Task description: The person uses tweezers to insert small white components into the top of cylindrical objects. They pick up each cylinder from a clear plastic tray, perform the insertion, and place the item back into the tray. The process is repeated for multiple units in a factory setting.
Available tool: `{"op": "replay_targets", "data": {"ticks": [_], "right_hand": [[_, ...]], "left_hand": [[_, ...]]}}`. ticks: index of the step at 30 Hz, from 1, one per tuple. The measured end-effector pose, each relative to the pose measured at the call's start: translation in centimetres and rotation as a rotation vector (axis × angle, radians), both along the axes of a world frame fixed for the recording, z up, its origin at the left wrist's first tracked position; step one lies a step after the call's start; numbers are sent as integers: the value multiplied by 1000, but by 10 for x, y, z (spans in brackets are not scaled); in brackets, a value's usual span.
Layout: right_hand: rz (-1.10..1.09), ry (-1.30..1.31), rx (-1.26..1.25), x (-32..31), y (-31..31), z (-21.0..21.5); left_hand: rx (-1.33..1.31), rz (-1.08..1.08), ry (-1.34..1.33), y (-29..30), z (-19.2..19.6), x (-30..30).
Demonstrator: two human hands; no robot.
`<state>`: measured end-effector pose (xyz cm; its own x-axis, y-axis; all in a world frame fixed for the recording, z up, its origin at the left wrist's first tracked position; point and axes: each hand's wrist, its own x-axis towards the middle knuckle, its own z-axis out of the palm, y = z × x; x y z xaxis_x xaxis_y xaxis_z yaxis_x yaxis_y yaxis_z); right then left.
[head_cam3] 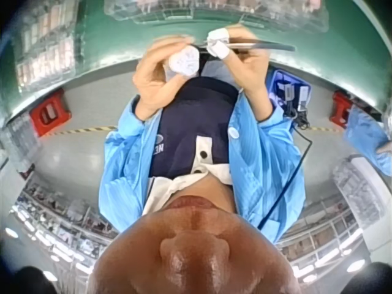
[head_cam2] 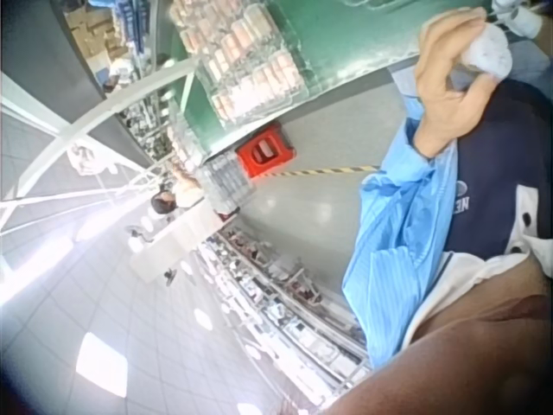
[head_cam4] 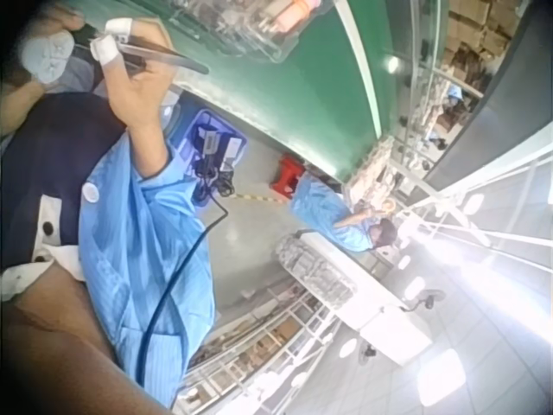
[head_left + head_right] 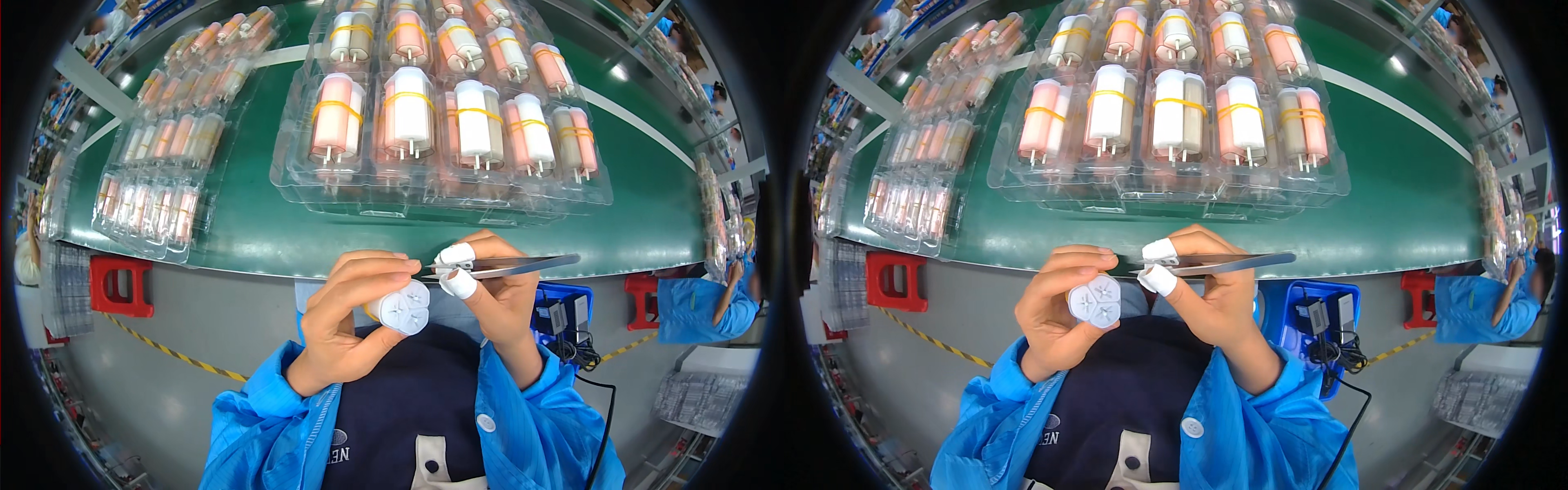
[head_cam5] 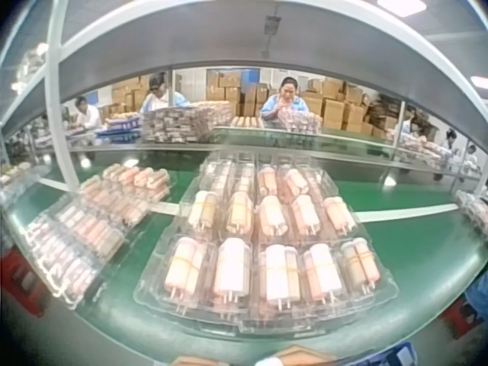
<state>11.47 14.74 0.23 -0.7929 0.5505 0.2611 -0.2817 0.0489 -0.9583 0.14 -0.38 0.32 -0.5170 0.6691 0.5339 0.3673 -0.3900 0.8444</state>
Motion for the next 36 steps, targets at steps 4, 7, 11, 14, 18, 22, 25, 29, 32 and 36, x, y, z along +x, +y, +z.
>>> {"op": "replay_targets", "data": {"ticks": [4, 7, 11, 14, 18, 22, 25, 29, 32, 36], "right_hand": [[-7, 5, 5, 0, 0, -1], [-6, 5, 4, 0, 0, -2], [6, 5, 4, 0, 0, -2], [9, 8, 3, 0, 0, -2], [4, 4, 9, 0, 0, -1], [1, -3, 24, -1, 0, -2], [-1, -11, 39, -1, 0, -2], [-1, -13, 30, -1, 0, -2], [-1, -10, 49, -1, 0, -2], [0, -4, 41, -1, -1, -3]], "left_hand": [[-17, -44, -48, 0, -3, -1], [-32, -65, -106, -1, -1, 1], [-45, -85, -181, -3, 0, 4], [-74, -130, -173, -5, -3, 2], [-124, -171, -160, -7, -1, 0], [-110, -181, -300, -8, -2, 4], [-109, -180, -326, -8, -1, 5], [-130, -167, -351, -8, 1, 5], [-142, -163, -352, -8, 1, 4], [-142, -158, -348, -9, -1, 5]]}}
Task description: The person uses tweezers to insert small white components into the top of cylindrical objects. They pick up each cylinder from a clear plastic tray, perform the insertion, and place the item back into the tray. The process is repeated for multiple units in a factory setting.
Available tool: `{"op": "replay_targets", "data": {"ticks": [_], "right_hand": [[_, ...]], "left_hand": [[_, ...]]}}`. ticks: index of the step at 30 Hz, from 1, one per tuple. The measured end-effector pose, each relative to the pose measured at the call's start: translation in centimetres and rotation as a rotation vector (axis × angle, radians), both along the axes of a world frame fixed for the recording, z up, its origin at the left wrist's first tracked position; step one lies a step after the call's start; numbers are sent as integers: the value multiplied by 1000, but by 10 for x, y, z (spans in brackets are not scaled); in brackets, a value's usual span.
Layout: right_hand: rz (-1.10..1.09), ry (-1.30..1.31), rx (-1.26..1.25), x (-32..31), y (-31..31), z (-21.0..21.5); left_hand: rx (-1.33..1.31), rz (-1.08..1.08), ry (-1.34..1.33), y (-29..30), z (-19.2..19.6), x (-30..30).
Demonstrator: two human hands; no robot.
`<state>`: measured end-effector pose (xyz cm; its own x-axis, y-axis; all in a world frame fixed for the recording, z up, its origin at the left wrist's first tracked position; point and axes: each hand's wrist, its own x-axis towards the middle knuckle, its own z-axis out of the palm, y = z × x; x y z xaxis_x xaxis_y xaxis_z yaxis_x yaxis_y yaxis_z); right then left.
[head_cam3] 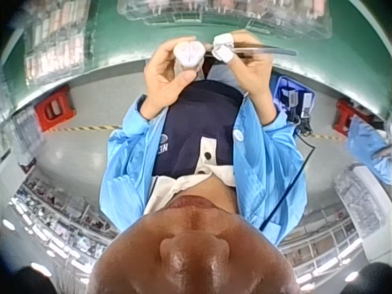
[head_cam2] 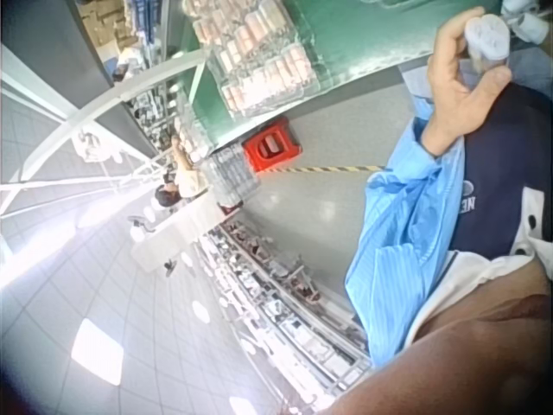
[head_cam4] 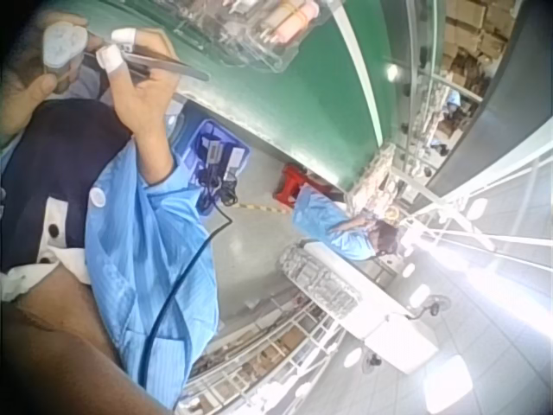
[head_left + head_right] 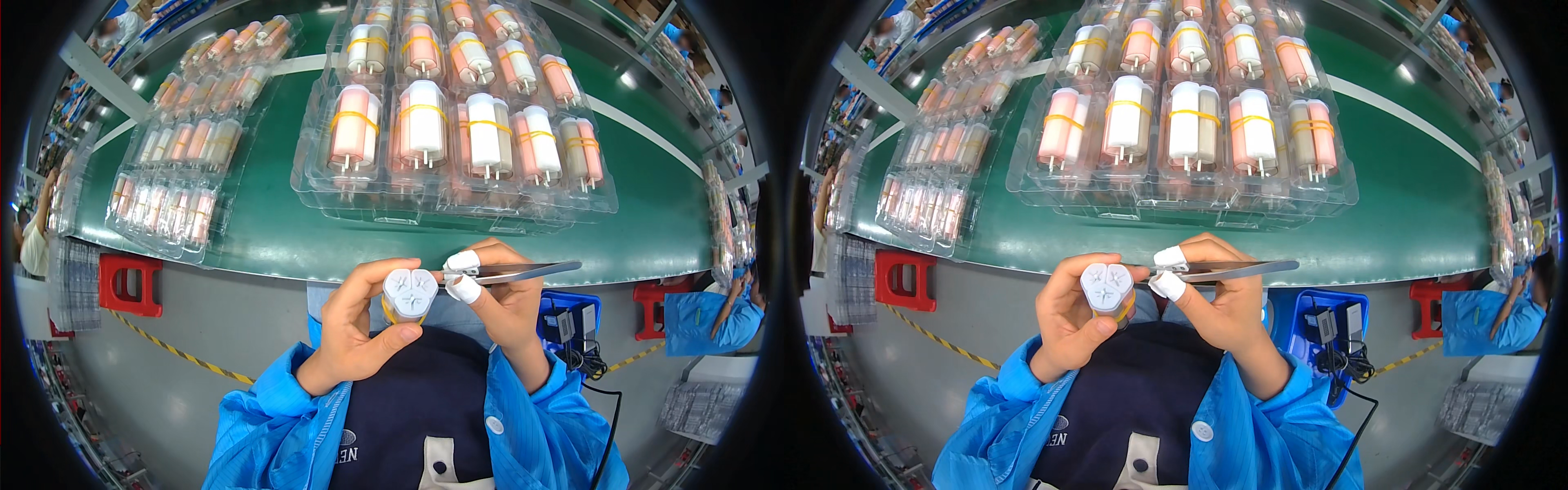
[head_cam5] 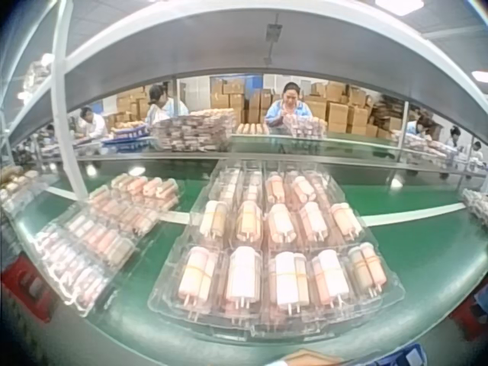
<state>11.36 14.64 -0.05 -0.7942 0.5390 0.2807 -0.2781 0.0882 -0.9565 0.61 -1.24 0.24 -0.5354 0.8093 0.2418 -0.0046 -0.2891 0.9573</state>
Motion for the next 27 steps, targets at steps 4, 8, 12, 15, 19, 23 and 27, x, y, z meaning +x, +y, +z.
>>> {"op": "replay_targets", "data": {"ticks": [4, 8, 12, 15, 19, 23, 27], "right_hand": [[-40, 26, 33, 5, -2, 0], [-67, 179, 208, 32, 12, 35], [-378, 511, 299, 56, 58, 49], [-618, 471, 48, 66, 110, 18], [-687, 309, -189, 70, 127, -6], [-575, 248, -176, 67, 120, -3], [-544, 270, -190, 67, 122, -10]], "left_hand": [[-11, 30, -69, 0, 4, 4], [-17, 212, -92, -14, 27, -2], [-47, 292, 25, -27, 84, -28], [-69, 157, 139, -6, 125, -65], [-169, -23, 187, 67, 164, -111], [-457, 173, 760, 142, 157, -173], [-643, 426, 1240, 199, 131, -203]]}}
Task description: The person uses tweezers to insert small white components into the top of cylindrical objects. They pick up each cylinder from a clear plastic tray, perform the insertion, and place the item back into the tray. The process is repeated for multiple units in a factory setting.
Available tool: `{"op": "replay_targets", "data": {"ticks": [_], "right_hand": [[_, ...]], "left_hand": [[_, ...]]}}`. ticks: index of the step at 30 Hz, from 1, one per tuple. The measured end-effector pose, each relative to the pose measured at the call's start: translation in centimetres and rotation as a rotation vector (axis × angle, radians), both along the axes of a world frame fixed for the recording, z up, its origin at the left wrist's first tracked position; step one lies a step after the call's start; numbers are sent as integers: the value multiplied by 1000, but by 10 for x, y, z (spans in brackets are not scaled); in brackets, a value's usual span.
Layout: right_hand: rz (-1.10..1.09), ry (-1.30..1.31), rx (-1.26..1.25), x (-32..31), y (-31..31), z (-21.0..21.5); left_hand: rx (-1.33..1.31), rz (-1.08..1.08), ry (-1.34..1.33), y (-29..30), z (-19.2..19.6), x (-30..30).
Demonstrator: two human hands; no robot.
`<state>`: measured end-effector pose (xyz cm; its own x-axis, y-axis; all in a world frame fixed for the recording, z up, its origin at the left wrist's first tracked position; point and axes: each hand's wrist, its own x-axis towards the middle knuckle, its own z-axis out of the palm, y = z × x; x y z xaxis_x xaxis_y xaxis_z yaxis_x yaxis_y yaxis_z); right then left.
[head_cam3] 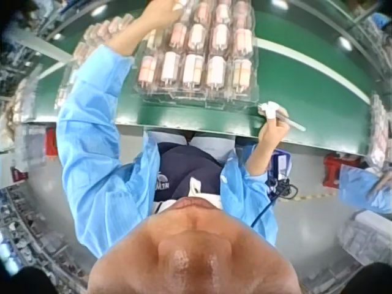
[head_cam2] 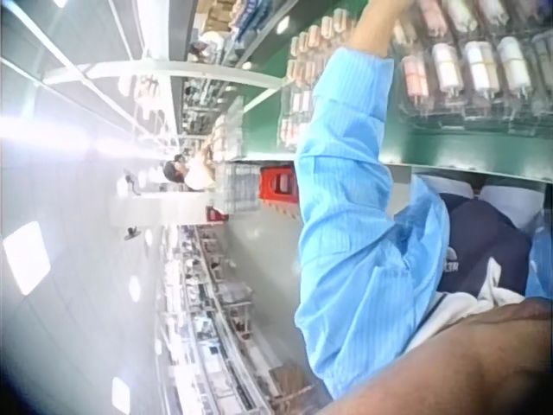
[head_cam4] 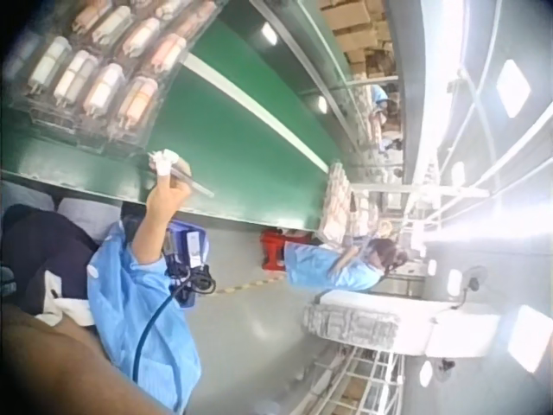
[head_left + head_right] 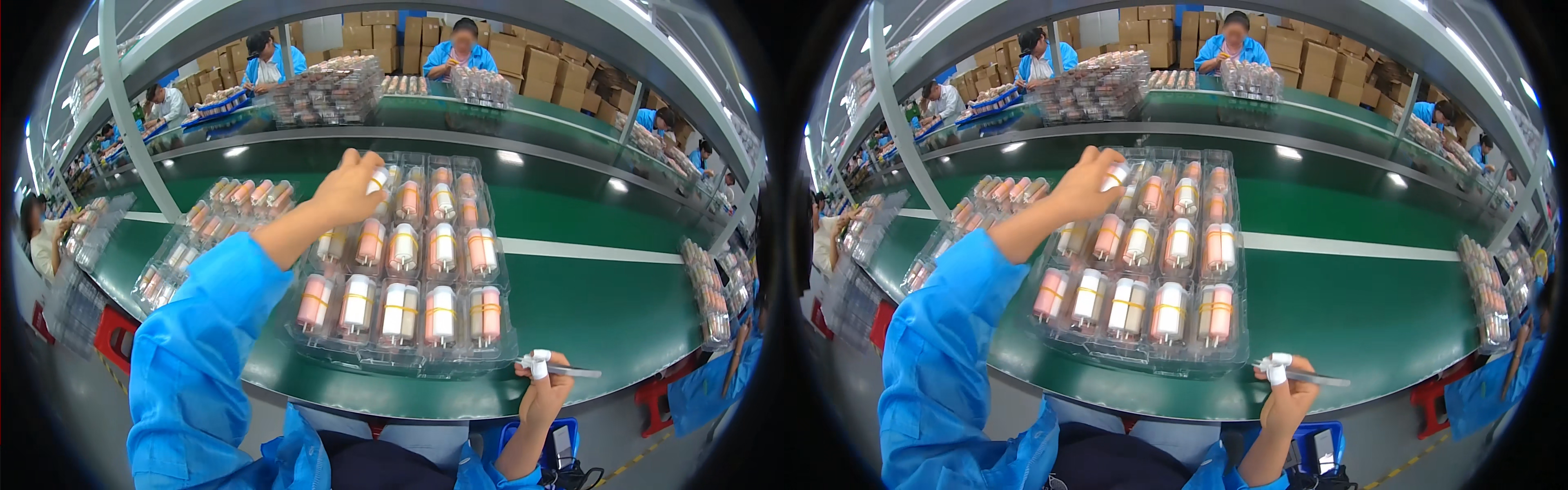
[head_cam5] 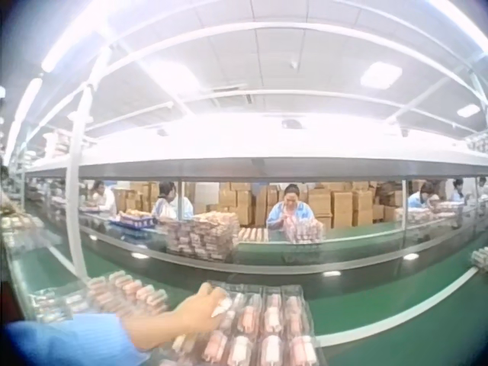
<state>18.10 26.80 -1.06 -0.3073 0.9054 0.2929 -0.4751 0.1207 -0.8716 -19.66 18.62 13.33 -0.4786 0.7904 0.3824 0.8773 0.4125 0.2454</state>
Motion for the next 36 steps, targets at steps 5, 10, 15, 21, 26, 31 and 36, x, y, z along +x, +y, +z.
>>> {"op": "replay_targets", "data": {"ticks": [5, 10, 15, 21, 26, 31, 36], "right_hand": [[-5, 58, 50, 11, 4, -7], [-24, 50, 18, 10, -1, -2], [-52, 0, 69, 12, 1, -8], [-5, -79, 66, 2, 0, -5], [-65, -113, 78, -2, 0, 0], [-85, -214, 77, -5, -2, 6], [-66, -254, 107, -3, 1, 0]], "left_hand": [[-85, 171, 147, 42, -30, 6], [-109, 6, 94, -6, -21, 19], [-296, 28, 117, -90, 10, -14], [-286, 807, 77, -216, -14, -167], [-264, 952, 33, -265, -62, -233], [-113, 905, 69, -245, -85, -229], [213, 781, 212, -248, -85, -234]]}}
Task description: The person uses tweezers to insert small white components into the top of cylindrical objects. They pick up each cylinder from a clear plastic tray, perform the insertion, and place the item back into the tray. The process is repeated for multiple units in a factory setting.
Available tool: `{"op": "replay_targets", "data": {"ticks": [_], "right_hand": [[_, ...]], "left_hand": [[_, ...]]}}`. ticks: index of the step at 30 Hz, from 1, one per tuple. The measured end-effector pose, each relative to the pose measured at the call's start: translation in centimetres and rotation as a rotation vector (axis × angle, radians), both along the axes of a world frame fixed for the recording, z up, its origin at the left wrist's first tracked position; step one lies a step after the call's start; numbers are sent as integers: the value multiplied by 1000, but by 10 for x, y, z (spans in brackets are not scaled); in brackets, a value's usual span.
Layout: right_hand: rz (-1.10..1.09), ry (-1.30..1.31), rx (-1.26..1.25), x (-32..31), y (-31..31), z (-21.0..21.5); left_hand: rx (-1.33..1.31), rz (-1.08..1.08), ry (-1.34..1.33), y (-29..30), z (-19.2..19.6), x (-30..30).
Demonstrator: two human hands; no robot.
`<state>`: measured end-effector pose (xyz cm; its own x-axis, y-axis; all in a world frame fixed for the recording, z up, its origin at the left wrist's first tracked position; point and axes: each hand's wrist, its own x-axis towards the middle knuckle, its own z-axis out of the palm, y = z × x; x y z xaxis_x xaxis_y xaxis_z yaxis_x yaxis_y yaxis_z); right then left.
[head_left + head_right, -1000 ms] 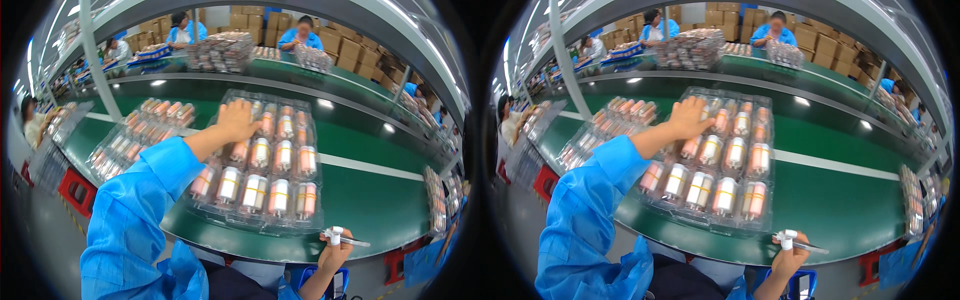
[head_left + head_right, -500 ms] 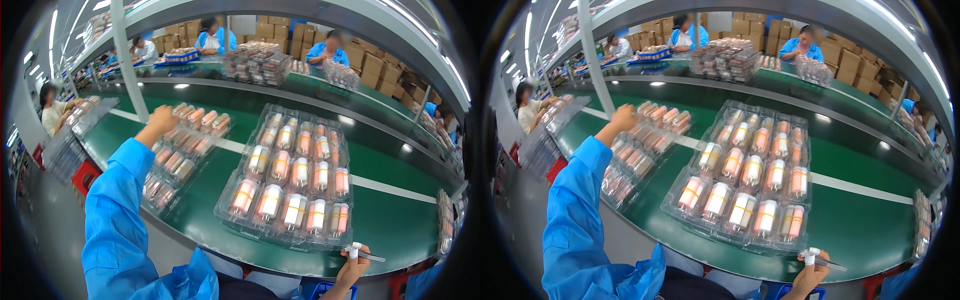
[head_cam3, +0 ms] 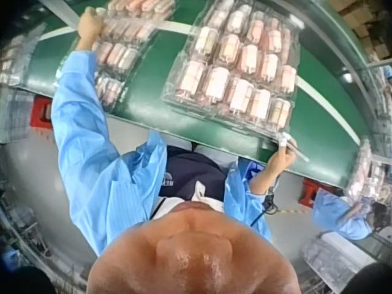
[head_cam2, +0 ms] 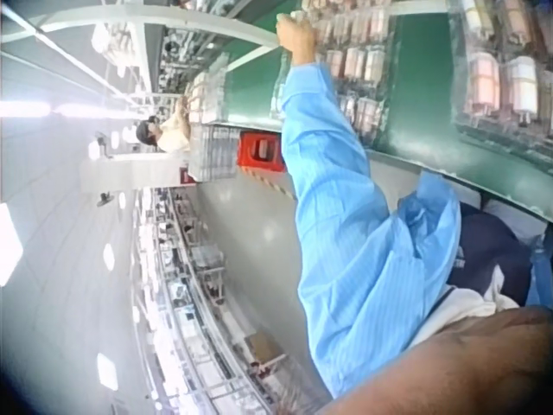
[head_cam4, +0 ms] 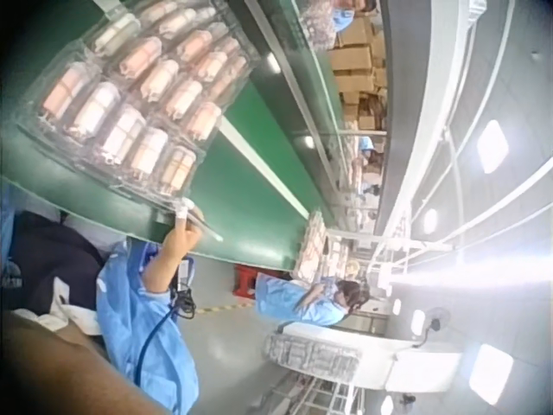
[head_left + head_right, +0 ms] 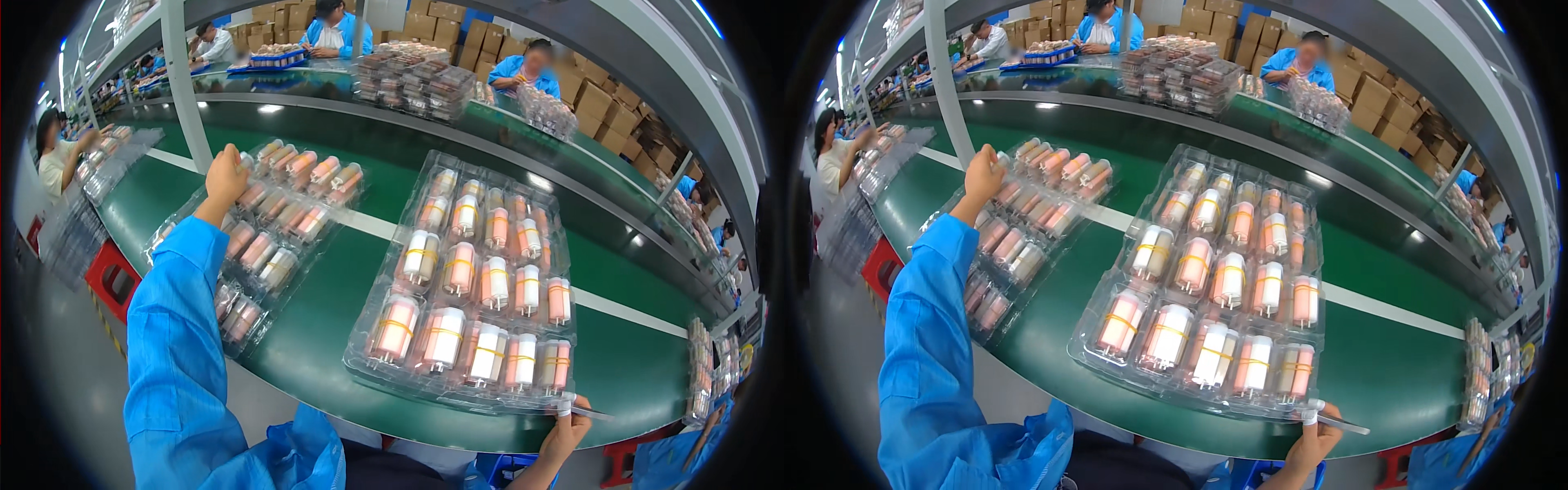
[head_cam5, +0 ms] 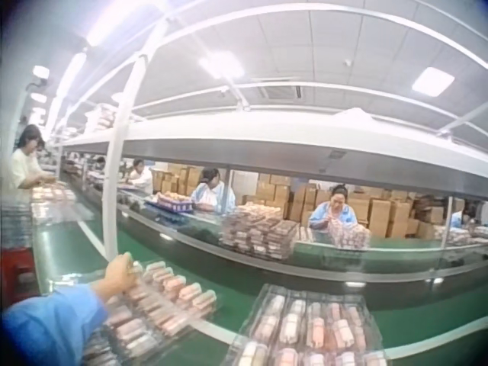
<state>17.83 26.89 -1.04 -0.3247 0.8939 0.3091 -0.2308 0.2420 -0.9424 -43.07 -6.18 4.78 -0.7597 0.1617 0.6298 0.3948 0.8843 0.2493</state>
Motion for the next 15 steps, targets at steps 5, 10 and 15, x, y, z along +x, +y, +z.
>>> {"op": "replay_targets", "data": {"ticks": [5, 10, 15], "right_hand": [[-45, 57, -20, -7, -3, 6], [-47, 164, -77, -10, -7, 12], [2, -136, -31, 11, -25, 11]], "left_hand": [[994, -171, -278, 0, 23, -15], [1226, -788, -716, 6, 91, 92], [1044, -1051, -754, 20, 95, 253]]}}
